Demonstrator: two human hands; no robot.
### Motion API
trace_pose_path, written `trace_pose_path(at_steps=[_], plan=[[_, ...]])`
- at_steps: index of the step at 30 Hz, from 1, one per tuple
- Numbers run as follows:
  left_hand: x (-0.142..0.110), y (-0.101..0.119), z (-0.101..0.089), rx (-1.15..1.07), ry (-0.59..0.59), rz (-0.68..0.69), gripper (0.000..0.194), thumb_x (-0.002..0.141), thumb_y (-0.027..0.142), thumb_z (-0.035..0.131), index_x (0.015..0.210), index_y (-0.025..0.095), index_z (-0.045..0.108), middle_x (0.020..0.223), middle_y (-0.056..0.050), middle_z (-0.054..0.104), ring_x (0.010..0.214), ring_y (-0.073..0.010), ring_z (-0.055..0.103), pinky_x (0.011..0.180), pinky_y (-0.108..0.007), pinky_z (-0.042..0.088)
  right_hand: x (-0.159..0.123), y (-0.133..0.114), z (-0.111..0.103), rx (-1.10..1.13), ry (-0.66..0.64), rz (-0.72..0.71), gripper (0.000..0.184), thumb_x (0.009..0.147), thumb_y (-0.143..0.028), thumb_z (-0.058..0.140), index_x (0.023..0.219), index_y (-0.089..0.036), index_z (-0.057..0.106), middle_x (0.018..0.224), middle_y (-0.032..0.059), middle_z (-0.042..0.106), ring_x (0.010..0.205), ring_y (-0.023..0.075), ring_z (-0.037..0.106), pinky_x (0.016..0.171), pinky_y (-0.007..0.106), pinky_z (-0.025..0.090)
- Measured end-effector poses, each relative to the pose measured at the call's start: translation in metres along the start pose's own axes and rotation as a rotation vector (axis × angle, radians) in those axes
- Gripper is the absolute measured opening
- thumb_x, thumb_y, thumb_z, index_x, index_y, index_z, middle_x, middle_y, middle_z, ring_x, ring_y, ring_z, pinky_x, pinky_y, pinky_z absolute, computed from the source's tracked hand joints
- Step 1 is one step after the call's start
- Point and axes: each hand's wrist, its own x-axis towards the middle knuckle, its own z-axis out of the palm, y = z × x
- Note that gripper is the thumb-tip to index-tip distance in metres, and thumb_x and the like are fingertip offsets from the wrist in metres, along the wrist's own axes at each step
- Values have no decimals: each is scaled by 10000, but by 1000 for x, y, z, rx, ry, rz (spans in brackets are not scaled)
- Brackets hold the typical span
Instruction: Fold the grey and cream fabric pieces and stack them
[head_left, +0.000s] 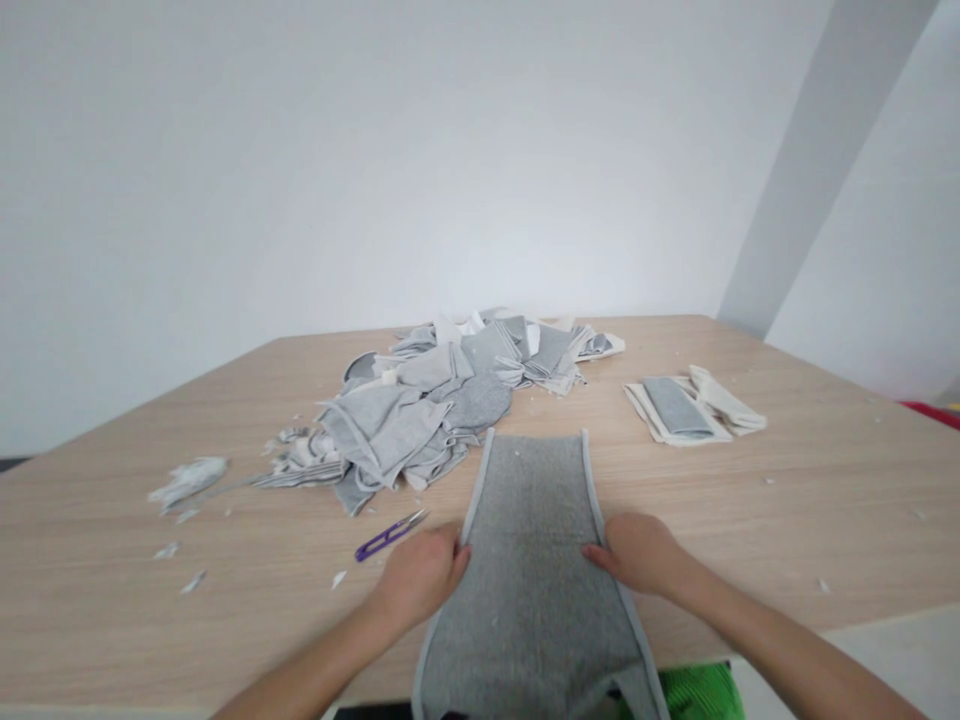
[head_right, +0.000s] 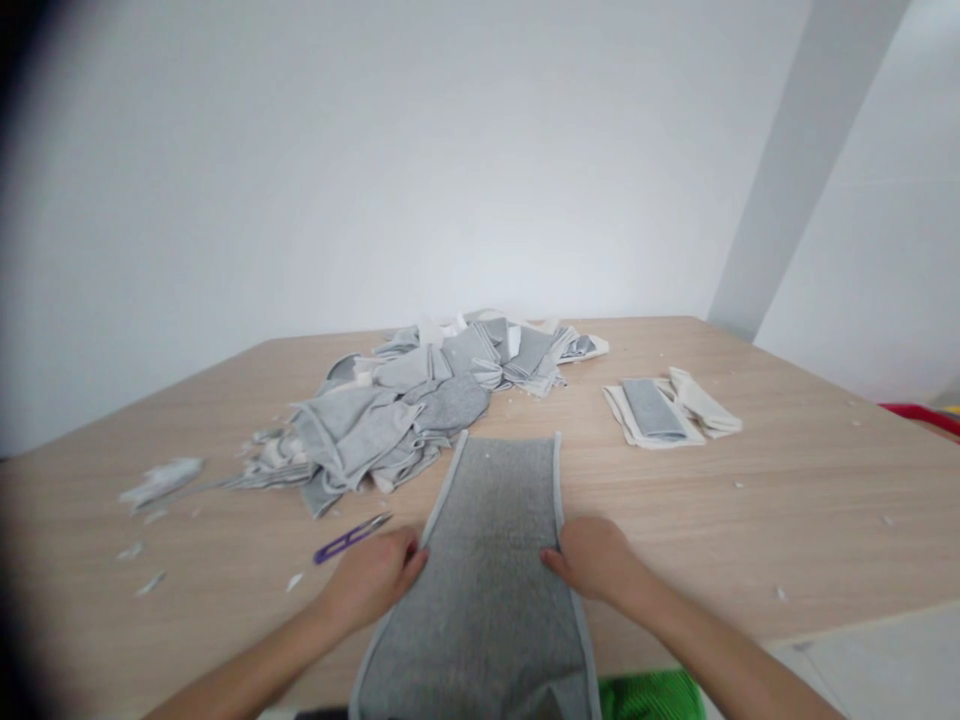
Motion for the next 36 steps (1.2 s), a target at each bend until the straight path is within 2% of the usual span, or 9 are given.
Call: trace_pose_path(at_steps=[6, 9, 12, 15, 18, 22, 26, 30, 36], plan=[[1, 3, -3, -165, -12, -52, 137, 786, 233, 450, 739, 179, 567, 726, -49, 631, 722, -196, 598, 607, -272, 333, -1, 8, -2, 69, -44, -87, 363, 861, -384, 428, 859, -129, 686, 890, 170, 686, 837, 279, 649, 687, 333, 443], [4, -2, 3, -395, 25, -101, 59, 711, 176, 463, 668, 178, 503, 638, 4, 563, 647, -151, 545, 565, -245, 308, -1, 12, -3, 236, -42, -103, 245, 802, -312, 494, 756, -141, 664, 765, 113, 683, 718, 225, 633, 608, 279, 406], [4, -4, 12, -758, 50, -160, 12, 683, 175, 456, 676, 177, 466, 592, 33, 499, 583, -129, 505, 530, -228, 319, 1, 11, 0, 547, -106, -62, 143, 737, -228, 516, 664, -154, 614, 567, 18, 613, 555, 148, 564, 516, 226, 354], [-1, -1, 15, -1142, 46, -203, 219, 694, 213, 480, 904, 160, 513, 644, 32, 543, 589, -134, 541, 537, -231, 371, 2, 4, 5, 938, -145, -7, 139, 715, -198, 474, 688, -161, 605, 533, -25, 577, 487, 112, 503, 471, 203, 335], [-10, 4, 11, -1409, 54, -201, 514, 695, 221, 519, 1199, 181, 423, 649, 42, 570, 575, -142, 568, 544, -242, 404, 0, -5, 7, 1287, -83, 9, 174, 690, -192, 460, 740, -157, 623, 621, -13, 629, 538, 121, 537, 519, 218, 389], [-18, 6, 6, -1583, 158, -158, 550, 699, 239, 570, 1230, 185, 439, 758, -4, 637, 649, -159, 603, 604, -270, 449, -7, -10, 7, 1613, 62, -33, 118, 665, -221, 566, 756, -161, 611, 670, -6, 652, 583, 130, 568, 574, 235, 418], [-22, 0, 8, -1497, 277, -118, 389, 730, 312, 593, 1090, 168, 567, 830, -33, 651, 703, -169, 599, 641, -284, 461, -15, -9, 5, 1791, 108, -189, 267, 664, -317, 684, 877, -185, 589, 761, 7, 661, 661, 149, 600, 629, 265, 449], [-28, -5, 13, -1218, 424, -4, 366, 766, 320, 591, 1106, 186, 567, 821, -23, 628, 704, -155, 577, 637, -272, 464, -20, -12, -1, 1806, 70, -304, 372, 653, -342, 726, 957, -203, 563, 823, 15, 650, 726, 156, 601, 659, 272, 456], [-37, -12, 10, -723, 748, 264, 335, 789, 214, 592, 1120, 224, 542, 1043, -63, 606, 963, -199, 580, 865, -337, 463, -25, -16, -3, 1651, 210, -293, 244, 694, -370, 706, 752, -188, 554, 672, -16, 556, 613, 116, 506, 576, 227, 403]])
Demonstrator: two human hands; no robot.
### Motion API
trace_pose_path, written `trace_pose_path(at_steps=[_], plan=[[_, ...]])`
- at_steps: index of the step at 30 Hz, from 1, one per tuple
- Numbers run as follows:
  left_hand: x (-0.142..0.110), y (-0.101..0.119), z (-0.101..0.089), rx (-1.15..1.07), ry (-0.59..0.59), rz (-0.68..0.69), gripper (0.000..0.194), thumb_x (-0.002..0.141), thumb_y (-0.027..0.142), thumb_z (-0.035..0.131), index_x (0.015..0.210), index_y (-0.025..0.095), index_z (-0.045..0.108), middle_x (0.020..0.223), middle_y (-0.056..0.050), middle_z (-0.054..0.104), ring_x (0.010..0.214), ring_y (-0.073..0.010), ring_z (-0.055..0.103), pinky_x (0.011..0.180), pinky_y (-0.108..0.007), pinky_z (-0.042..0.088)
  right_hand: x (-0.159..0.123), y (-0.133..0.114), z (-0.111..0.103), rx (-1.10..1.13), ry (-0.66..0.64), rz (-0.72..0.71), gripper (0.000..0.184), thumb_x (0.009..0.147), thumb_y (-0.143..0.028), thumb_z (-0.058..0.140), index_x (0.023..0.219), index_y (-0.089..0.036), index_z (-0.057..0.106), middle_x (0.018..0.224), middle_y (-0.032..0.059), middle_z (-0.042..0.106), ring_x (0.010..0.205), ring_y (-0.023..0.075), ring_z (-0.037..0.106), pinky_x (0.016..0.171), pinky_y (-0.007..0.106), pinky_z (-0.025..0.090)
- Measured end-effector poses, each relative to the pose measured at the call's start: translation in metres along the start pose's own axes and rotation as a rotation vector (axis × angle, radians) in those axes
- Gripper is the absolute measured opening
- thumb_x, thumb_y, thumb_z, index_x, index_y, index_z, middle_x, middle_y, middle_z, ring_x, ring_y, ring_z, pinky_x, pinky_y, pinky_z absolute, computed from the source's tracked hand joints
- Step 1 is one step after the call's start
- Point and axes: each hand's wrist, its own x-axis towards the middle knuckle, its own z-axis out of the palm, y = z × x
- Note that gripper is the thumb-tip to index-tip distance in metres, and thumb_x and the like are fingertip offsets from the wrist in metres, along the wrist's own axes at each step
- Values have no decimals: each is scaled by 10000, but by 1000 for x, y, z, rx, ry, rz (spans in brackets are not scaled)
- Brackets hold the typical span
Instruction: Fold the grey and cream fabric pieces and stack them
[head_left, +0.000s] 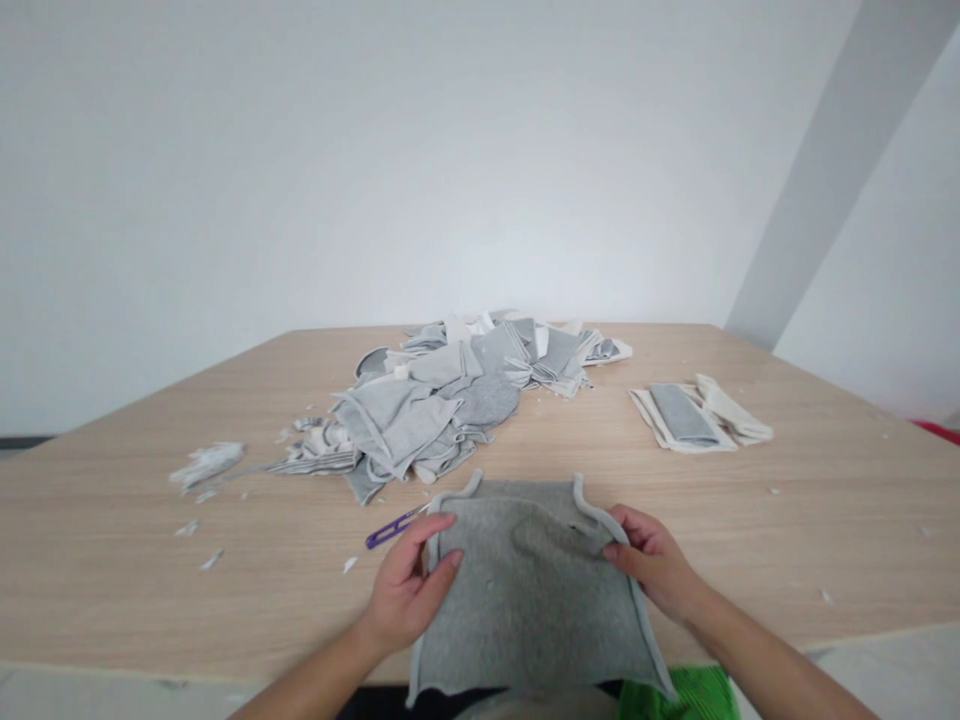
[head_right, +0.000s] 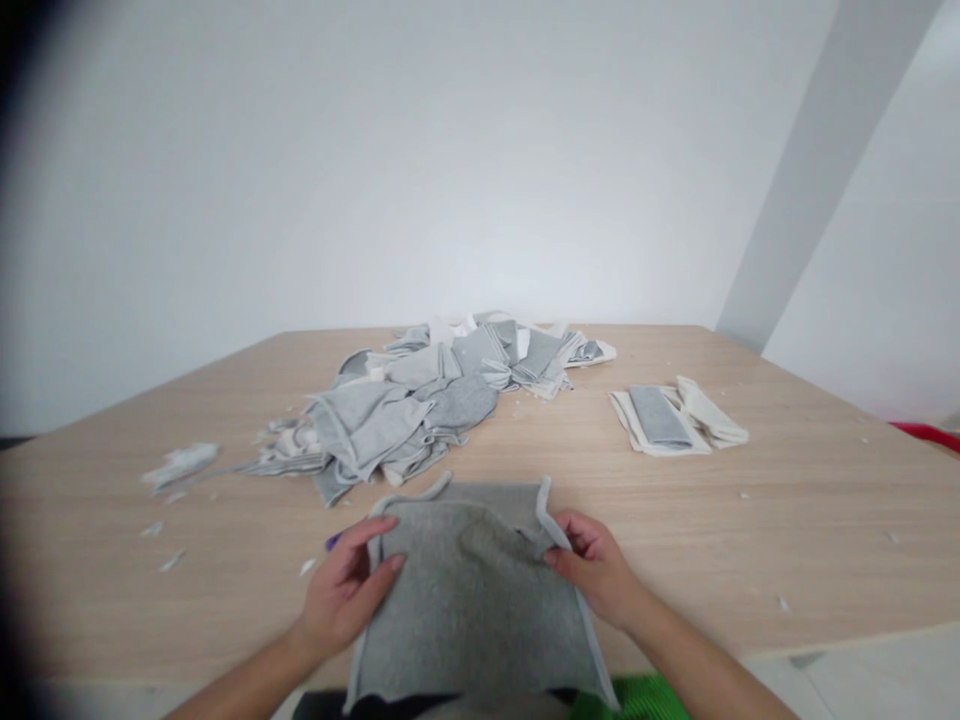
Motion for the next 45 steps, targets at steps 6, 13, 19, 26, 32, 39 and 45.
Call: trace_pose_path(at_steps=[6, 13, 19, 26, 32, 39, 45], plan=[[6, 14, -15, 66, 142, 99, 347, 799, 192, 584, 1135, 236, 510, 1077, -65, 591, 1015, -210, 575, 915, -369, 463, 0, -4, -5, -106, 78, -294, 177, 756, -380, 649, 778, -206, 633, 925, 49, 565, 893, 187, 548, 779, 313, 456], [9, 23, -21, 76, 248, 207, 357, 767, 167, 613, 1116, 209, 545, 1106, -86, 594, 1035, -216, 585, 917, -377, 484, 0, -15, -7, -21, 134, -397, 187, 773, -399, 635, 841, -228, 669, 1391, 63, 413, 1304, 289, 338, 1072, 491, 256], [14, 28, -14, 1, 266, 275, 369, 750, 76, 600, 1103, 177, 567, 1069, -91, 604, 1007, -194, 592, 844, -315, 506, -7, -21, 0, 138, 93, -396, 175, 792, -378, 619, 906, -256, 674, 997, 59, 660, 1017, 253, 583, 1080, 533, 212], [19, 21, -18, -6, 173, 340, 315, 742, 28, 588, 1023, 169, 605, 993, -70, 631, 1005, -193, 583, 856, -332, 490, -6, -28, -1, 162, 61, -408, 144, 791, -369, 627, 821, -229, 648, 791, 30, 593, 862, 215, 579, 911, 453, 411], [15, 13, -19, -7, 257, 308, 305, 746, 15, 583, 1005, 172, 622, 967, -58, 644, 982, -178, 591, 855, -328, 492, -6, -26, -3, 192, 161, -291, 129, 769, -239, 664, 776, -215, 538, 769, -8, 519, 665, 115, 491, 573, 226, 390], [16, 17, -25, 69, 128, 341, 357, 747, 27, 570, 1067, 179, 611, 1030, -81, 644, 958, -180, 611, 817, -305, 512, -5, -32, -1, 60, 288, -247, 216, 766, -220, 647, 897, -254, 478, 730, -32, 527, 590, 98, 451, 519, 198, 353], [21, 13, -31, 194, -213, 439, 438, 768, 64, 501, 1185, 190, 551, 1005, -74, 686, 924, -166, 643, 823, -286, 514, -8, -38, -8, -95, 320, -235, 341, 752, -216, 627, 1075, -251, 524, 717, -16, 548, 584, 110, 474, 510, 211, 365]])
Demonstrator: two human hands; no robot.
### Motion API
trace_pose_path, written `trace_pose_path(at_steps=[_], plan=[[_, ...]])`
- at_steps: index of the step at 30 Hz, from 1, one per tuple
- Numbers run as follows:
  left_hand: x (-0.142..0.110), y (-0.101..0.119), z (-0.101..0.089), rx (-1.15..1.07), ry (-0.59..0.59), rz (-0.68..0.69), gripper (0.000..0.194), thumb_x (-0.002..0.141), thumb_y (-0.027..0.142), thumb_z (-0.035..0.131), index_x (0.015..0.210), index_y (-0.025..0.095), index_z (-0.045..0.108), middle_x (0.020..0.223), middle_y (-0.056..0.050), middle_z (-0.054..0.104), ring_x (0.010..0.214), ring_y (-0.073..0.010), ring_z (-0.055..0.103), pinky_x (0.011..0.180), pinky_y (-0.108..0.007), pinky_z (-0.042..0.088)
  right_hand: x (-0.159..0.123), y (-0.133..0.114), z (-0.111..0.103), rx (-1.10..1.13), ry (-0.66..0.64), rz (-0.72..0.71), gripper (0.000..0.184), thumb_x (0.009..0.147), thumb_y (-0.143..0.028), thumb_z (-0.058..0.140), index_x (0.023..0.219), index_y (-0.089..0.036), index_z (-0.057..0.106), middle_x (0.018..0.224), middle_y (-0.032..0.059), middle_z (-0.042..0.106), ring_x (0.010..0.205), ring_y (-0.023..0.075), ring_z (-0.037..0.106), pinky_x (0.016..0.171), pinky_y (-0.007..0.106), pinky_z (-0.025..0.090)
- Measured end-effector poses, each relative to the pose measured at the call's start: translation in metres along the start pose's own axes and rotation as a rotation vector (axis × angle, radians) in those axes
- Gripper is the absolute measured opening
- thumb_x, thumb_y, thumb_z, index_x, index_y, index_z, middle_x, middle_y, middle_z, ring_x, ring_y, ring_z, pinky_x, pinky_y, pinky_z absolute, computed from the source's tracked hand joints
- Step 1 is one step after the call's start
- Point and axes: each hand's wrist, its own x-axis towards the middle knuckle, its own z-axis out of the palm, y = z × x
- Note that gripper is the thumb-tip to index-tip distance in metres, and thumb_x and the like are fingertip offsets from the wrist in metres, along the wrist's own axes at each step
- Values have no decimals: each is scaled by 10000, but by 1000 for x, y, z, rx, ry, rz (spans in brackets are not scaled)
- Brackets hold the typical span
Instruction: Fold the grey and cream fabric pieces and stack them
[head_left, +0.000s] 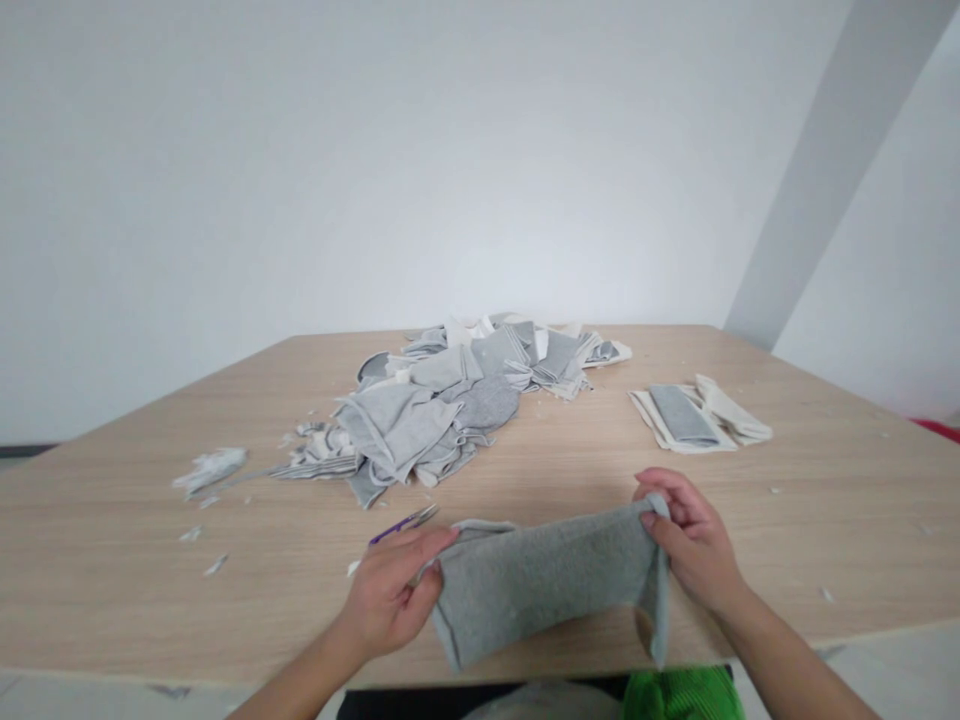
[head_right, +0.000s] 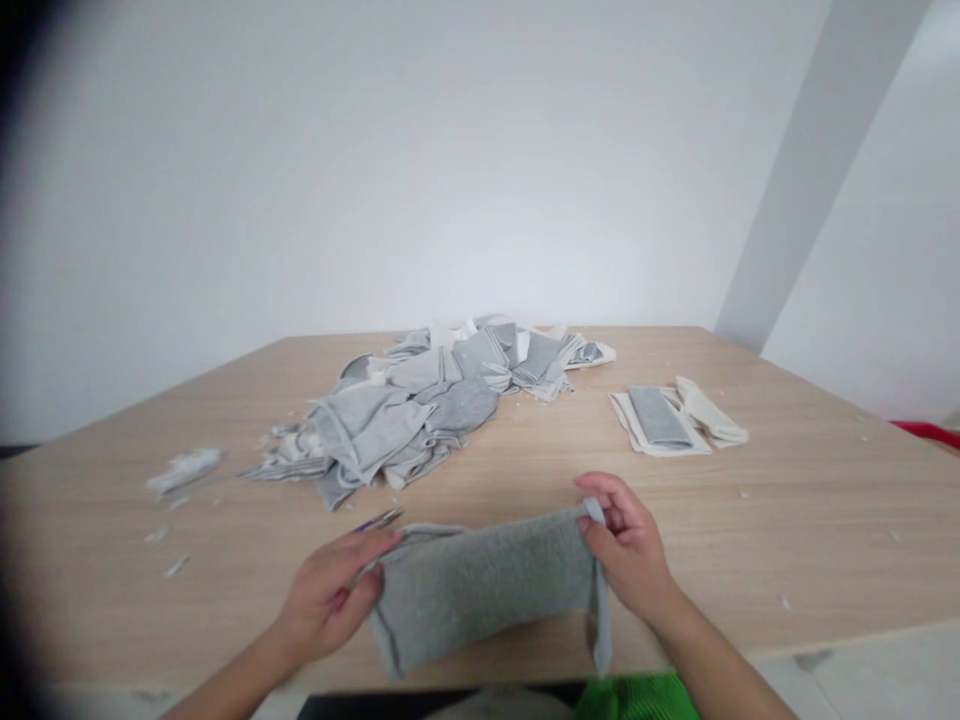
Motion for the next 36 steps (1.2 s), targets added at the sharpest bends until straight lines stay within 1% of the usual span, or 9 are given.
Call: trace_pose_path(at_steps=[5, 10, 13, 16, 20, 23, 27, 33, 36], plan=[[-1, -3, -4, 44, -139, -122, 294, 802, 135, 479, 1065, 195, 597, 989, -47, 698, 878, -152, 663, 777, -241, 515, 1, 4, -3, -78, 13, 3, 205, 770, -237, 614, 973, -229, 584, 671, -12, 534, 566, 114, 457, 497, 224, 355], [2, -1, -8, 76, -311, -358, 202, 840, 212, 433, 812, 197, 632, 643, 13, 640, 599, -127, 620, 558, -196, 468, 2, 6, -6, -109, 29, 17, 166, 776, -259, 614, 937, -226, 593, 647, -20, 513, 553, 113, 436, 480, 225, 326], [0, -2, -6, 42, -331, -396, 246, 841, 210, 413, 689, 188, 605, 556, 19, 575, 545, -119, 579, 516, -184, 438, 3, 6, -6, -117, 34, 28, 161, 766, -267, 620, 920, -226, 597, 640, -24, 509, 552, 114, 435, 480, 225, 318], [-3, -2, -2, 22, -236, -356, 235, 825, 191, 431, 913, 188, 649, 654, 5, 638, 557, -121, 588, 540, -195, 463, 4, 5, -4, -116, 9, 41, 152, 758, -274, 620, 901, -223, 602, 640, -21, 513, 561, 122, 443, 489, 230, 324], [-3, 1, -2, -10, -182, -182, 465, 820, 149, 429, 1275, 203, 508, 749, -27, 677, 561, -133, 605, 566, -223, 487, 4, 4, -4, -125, 5, 44, 148, 763, -279, 615, 897, -221, 599, 644, -14, 517, 570, 131, 450, 499, 238, 331], [0, 4, -7, -106, -199, -23, 459, 839, 157, 395, 1281, 194, 515, 642, -33, 641, 553, -156, 615, 583, -252, 494, 4, 4, -8, -126, 23, 39, 155, 767, -284, 614, 910, -224, 599, 646, -13, 522, 570, 133, 453, 497, 239, 332], [2, 6, -12, -178, -203, 83, 405, 858, 189, 382, 1219, 212, 564, 630, -48, 634, 530, -162, 614, 576, -266, 497, 5, 4, -14, -139, 44, 43, 162, 756, -289, 632, 903, -223, 607, 635, -16, 521, 556, 126, 445, 487, 235, 329], [-2, 8, -15, -194, -226, 96, 403, 872, 202, 361, 1232, 194, 542, 652, -67, 642, 574, -174, 626, 599, -275, 495, 5, 3, -21, -191, 62, 21, 152, 757, -291, 639, 886, -215, 612, 628, -19, 517, 553, 118, 437, 485, 231, 324], [-3, 8, -13, -188, -223, 52, 342, 873, 206, 367, 1113, 184, 610, 639, -65, 636, 577, -172, 622, 593, -267, 488, 6, 3, -25, -221, 80, -1, 153, 753, -297, 642, 874, -207, 613, 627, -15, 520, 553, 120, 442, 480, 231, 327]])
